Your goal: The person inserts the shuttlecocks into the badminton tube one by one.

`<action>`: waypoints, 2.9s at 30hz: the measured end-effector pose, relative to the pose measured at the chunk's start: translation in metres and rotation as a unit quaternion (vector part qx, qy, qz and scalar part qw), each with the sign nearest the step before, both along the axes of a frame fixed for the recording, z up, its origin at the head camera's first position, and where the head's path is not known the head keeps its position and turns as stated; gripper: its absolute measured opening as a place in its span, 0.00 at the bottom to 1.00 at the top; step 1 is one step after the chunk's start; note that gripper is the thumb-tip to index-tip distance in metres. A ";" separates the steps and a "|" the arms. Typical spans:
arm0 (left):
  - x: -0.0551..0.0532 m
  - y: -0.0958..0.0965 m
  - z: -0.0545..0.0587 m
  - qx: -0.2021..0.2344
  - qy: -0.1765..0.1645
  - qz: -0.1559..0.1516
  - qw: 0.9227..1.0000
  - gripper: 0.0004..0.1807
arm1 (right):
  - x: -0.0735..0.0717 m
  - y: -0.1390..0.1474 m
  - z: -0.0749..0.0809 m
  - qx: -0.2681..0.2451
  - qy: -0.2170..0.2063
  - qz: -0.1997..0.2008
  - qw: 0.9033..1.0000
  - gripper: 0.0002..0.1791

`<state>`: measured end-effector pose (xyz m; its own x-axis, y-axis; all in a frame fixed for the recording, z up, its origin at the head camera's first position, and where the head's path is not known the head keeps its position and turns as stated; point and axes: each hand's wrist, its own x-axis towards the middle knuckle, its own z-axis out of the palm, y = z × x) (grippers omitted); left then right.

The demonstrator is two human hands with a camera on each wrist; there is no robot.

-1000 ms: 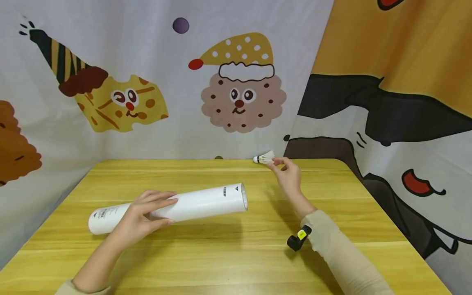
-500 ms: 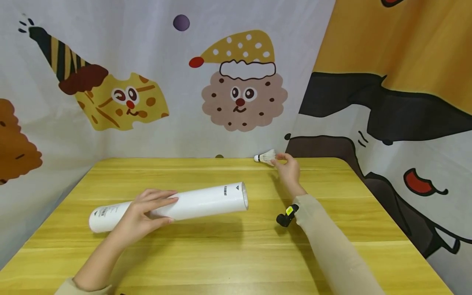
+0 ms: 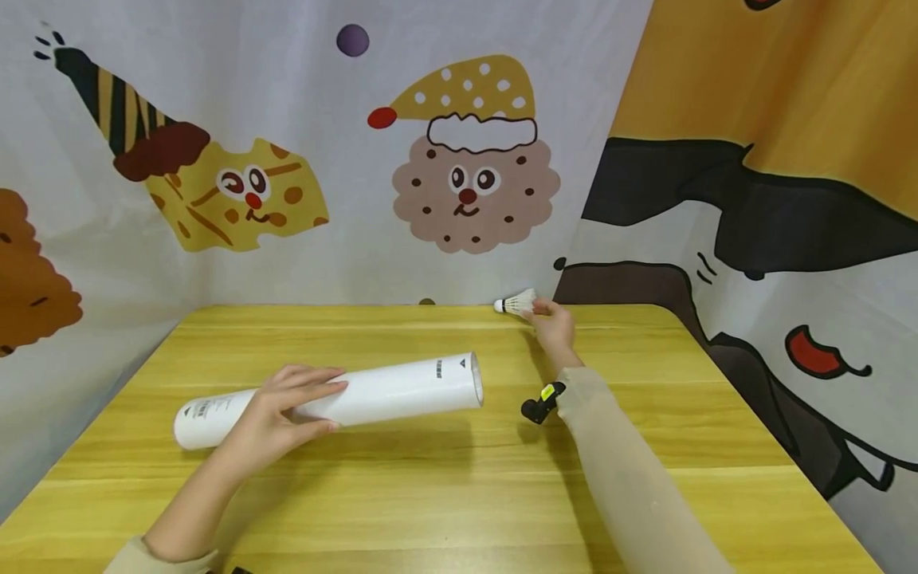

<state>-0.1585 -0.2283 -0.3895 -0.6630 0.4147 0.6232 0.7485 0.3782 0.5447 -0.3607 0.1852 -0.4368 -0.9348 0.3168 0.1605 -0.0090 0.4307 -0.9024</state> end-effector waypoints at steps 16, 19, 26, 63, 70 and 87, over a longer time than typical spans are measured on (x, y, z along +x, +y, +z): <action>-0.001 -0.002 -0.001 -0.010 -0.006 0.006 1.000 0.30 | 0.003 -0.005 -0.010 0.033 0.026 -0.014 0.999 0.11; -0.002 -0.001 -0.002 -0.009 -0.007 0.004 1.000 0.30 | 0.005 -0.004 -0.010 0.041 0.029 -0.025 0.998 0.10; -0.001 -0.002 -0.001 -0.006 -0.004 0.007 1.000 0.30 | 0.015 -0.003 -0.001 0.063 0.058 -0.031 0.996 0.09; 0.001 0.001 0.000 -0.009 0.018 0.018 1.000 0.31 | 0.163 -0.011 0.087 0.028 0.362 0.090 0.927 0.03; 0.001 0.001 -0.001 -0.009 0.018 0.019 1.000 0.31 | 0.189 -0.017 0.093 0.033 0.384 0.139 0.912 0.06; 0.002 0.001 0.000 -0.007 0.012 0.013 1.000 0.30 | 0.186 -0.026 0.055 0.008 0.385 0.224 0.895 0.11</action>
<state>-0.1565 -0.2274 -0.3893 -0.6584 0.4051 0.6343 0.7513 0.4055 0.5208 -0.1745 0.1591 -0.3820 -0.5779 -0.0709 0.8130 -0.8008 0.2412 -0.5482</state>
